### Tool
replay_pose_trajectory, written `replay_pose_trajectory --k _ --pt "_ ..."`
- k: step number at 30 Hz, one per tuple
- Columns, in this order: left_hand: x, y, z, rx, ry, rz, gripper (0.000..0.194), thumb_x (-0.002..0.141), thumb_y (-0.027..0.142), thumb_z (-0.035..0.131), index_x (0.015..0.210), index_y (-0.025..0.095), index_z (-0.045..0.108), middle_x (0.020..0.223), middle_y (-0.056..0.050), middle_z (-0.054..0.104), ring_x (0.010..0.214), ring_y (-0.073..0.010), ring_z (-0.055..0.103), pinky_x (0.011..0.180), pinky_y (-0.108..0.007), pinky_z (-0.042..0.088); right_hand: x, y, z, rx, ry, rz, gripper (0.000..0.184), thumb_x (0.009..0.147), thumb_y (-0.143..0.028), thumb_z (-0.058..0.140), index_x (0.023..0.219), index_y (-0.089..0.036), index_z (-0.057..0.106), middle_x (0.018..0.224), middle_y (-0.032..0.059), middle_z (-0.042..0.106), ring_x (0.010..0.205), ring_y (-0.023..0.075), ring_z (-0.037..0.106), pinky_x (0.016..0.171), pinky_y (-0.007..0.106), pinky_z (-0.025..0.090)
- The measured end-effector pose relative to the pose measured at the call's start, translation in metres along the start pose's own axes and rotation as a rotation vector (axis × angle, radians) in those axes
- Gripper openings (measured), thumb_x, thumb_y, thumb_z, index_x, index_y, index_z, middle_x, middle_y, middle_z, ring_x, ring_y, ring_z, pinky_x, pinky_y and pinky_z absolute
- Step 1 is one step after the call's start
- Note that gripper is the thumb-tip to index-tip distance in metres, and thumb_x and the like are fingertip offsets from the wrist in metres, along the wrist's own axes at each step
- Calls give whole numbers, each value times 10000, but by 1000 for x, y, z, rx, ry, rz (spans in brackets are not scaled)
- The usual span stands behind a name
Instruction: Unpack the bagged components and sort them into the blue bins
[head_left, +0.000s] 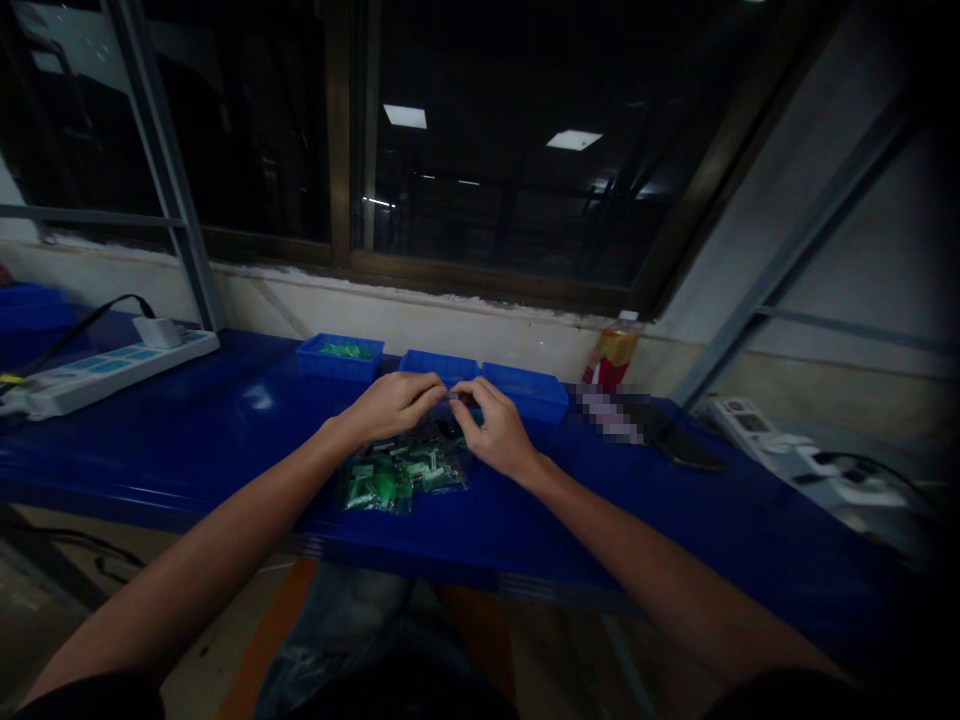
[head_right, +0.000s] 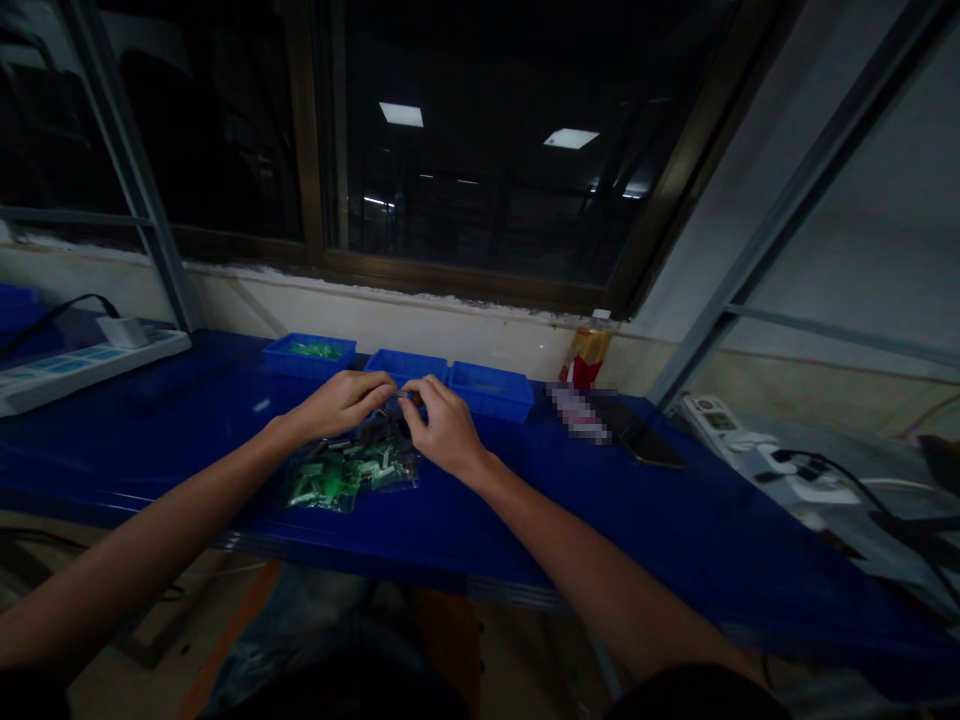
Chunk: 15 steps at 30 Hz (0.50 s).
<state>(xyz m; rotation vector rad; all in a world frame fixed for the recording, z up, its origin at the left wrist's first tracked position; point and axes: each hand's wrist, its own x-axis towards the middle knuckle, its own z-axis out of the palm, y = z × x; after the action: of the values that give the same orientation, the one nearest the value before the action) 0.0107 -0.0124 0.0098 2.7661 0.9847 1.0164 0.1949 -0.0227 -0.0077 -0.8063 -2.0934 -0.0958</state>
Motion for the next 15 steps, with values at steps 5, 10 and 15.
replay_pose_trajectory --k 5,10,15 --pt "-1 0 0 -64 67 35 278 818 351 504 1031 172 521 799 -20 595 656 -115 539 595 -232 422 0 4 0 -3 6 47 170 885 -258 387 806 -194 523 756 36 559 744 161 537 686 282 416" --pt "0 -1 1 -37 95 50 178 821 301 500 926 167 553 777 -14 575 662 -110 527 605 -230 416 1 5 0 7 -17 58 243 897 -272 352 728 -196 509 722 35 568 730 159 544 671 280 416" --pt "1 0 0 -1 100 17 209 869 308 416 891 154 555 785 -28 594 697 -129 541 623 -238 401 -1 3 0 30 -2 97 157 858 -311 445 930 -194 520 757 27 572 726 159 555 686 294 435"
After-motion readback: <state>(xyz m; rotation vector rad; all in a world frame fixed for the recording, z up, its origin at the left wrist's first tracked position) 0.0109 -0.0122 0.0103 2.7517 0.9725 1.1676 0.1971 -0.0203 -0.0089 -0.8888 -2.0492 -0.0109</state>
